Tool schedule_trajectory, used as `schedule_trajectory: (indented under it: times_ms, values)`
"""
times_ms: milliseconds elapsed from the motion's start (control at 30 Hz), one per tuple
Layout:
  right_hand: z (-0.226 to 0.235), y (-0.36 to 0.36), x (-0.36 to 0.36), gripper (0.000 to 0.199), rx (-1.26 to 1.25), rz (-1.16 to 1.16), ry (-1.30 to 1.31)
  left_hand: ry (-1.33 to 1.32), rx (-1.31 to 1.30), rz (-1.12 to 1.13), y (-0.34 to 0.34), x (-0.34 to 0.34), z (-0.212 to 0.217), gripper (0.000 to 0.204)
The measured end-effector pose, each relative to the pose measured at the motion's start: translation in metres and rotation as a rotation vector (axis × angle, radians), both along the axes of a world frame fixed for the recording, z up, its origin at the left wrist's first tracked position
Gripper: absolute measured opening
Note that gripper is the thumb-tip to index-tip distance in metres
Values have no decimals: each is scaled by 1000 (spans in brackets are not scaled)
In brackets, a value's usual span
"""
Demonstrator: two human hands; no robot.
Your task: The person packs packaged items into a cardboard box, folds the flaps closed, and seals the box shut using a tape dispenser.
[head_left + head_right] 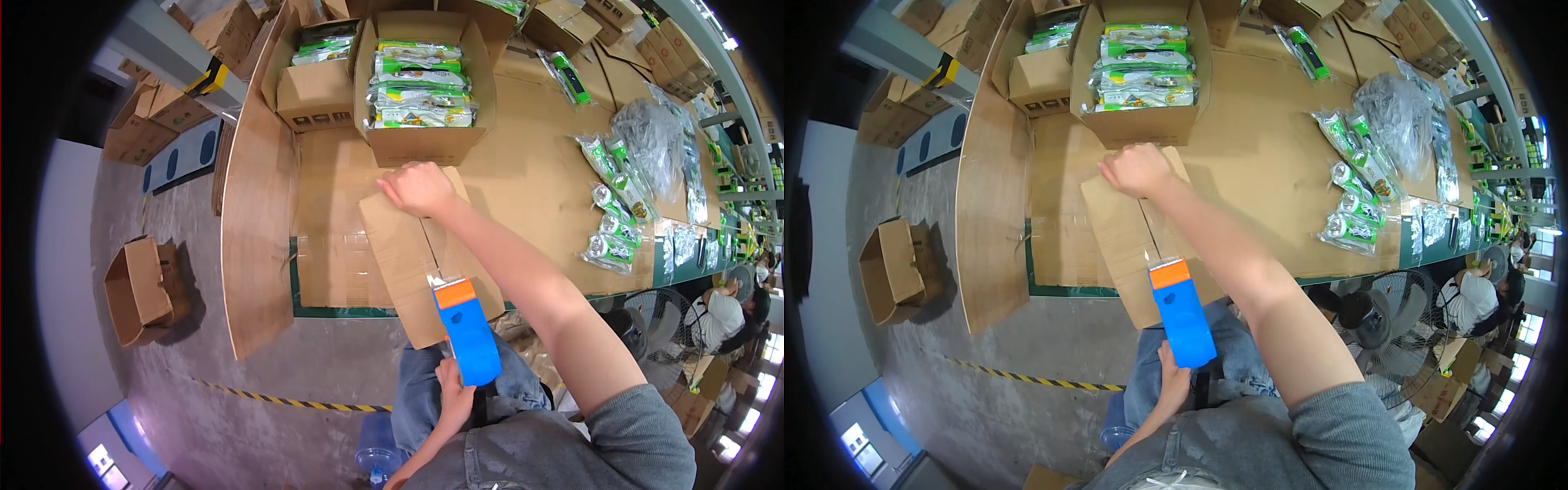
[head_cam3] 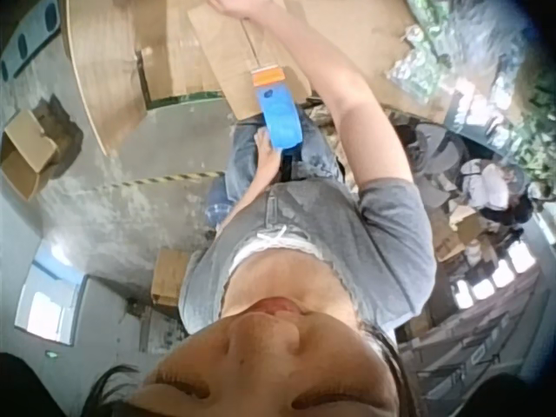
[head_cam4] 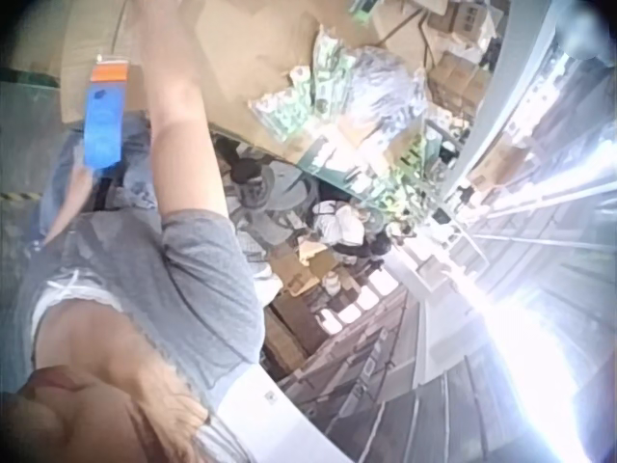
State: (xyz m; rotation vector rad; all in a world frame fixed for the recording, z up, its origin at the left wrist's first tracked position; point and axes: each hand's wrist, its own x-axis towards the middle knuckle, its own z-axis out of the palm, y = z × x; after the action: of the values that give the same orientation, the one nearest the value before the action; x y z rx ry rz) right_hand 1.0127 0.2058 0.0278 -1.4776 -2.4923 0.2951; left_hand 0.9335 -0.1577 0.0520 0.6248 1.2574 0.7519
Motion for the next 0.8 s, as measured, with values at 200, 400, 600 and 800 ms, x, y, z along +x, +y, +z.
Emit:
schedule_trajectory:
  times_ms: [200, 400, 600, 800]
  values:
    - [5, -3, 1, 46, -45, -13, -15, 522, 638, 49, 10, -1, 26, 43]
    - [11, -5, 1, 43, -74, -8, -35, 516, 706, -83, 6, -4, 10, 37]
    - [12, -3, 1, 46, -101, -18, -51, 361, 517, 36, -7, -1, 32, 31]
    - [14, -4, -1, 44, -74, -14, -97, 457, 403, -93, -16, -9, 36, 25]
